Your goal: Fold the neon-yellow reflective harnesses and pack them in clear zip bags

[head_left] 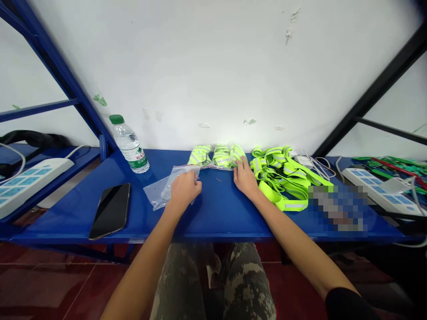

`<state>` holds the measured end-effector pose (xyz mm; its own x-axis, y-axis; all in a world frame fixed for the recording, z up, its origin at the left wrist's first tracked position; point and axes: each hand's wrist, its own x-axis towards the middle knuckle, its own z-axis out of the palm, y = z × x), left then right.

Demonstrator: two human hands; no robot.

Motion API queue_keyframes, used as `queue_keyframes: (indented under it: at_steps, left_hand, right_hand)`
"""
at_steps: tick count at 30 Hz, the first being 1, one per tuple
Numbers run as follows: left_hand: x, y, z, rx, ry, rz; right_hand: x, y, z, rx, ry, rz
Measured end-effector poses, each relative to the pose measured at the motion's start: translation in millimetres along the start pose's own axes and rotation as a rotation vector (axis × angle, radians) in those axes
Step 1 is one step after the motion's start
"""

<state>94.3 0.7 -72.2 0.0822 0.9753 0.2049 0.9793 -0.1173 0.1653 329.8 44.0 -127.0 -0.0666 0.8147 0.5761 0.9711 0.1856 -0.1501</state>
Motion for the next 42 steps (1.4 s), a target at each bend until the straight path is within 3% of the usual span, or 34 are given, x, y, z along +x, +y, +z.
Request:
queue_keyframes:
  at_steps: [5,8,10,16,21,24,26,28,30,32,37,42]
  left_hand:
    - [-20,30,3.3,-0.051,-0.022,0.416]
    - [-14,49,10.1,-0.024,-0.052,0.628]
    - [-2,57,14.2,0.013,-0.097,0.688]
    - [34,69,15.1,-0.004,-0.215,0.573]
    - [36,81,20.8,-0.066,-0.126,0.503]
    - [35,82,27.4,-0.072,-0.103,0.488]
    - [35,79,29.0,-0.092,-0.092,0.485]
    - [37,75,27.3,-0.122,-0.079,0.494]
    - [39,71,22.8,-0.153,-0.087,0.510]
    - [41,65,17.1,-0.185,-0.105,0.519]
    - [46,44,7.0,-0.260,-0.147,0.421]
    - [43,25,-3.7,-0.176,-0.178,0.292]
  right_hand:
    - [2,-5,-12,-0.092,-0.122,0.062]
    - [2,-2,-14,-0.036,-0.194,0.091]
    - [3,3,-12,0.045,-0.199,0.073]
    - [4,9,-13,0.213,-0.111,-0.019]
    - [-12,5,-47,0.128,0.046,-0.005]
    - [-30,19,-66,-0.029,0.068,0.118]
    - [-39,32,-74,-0.126,0.004,0.254]
    - [-42,44,-78,-0.171,-0.148,0.332]
    - [-39,50,-78,-0.175,-0.281,0.332]
    - [-33,51,-76,-0.153,-0.322,0.309]
    - [-20,43,-66,0.057,-0.227,0.256]
    - [-11,38,-60,0.520,-0.011,0.293]
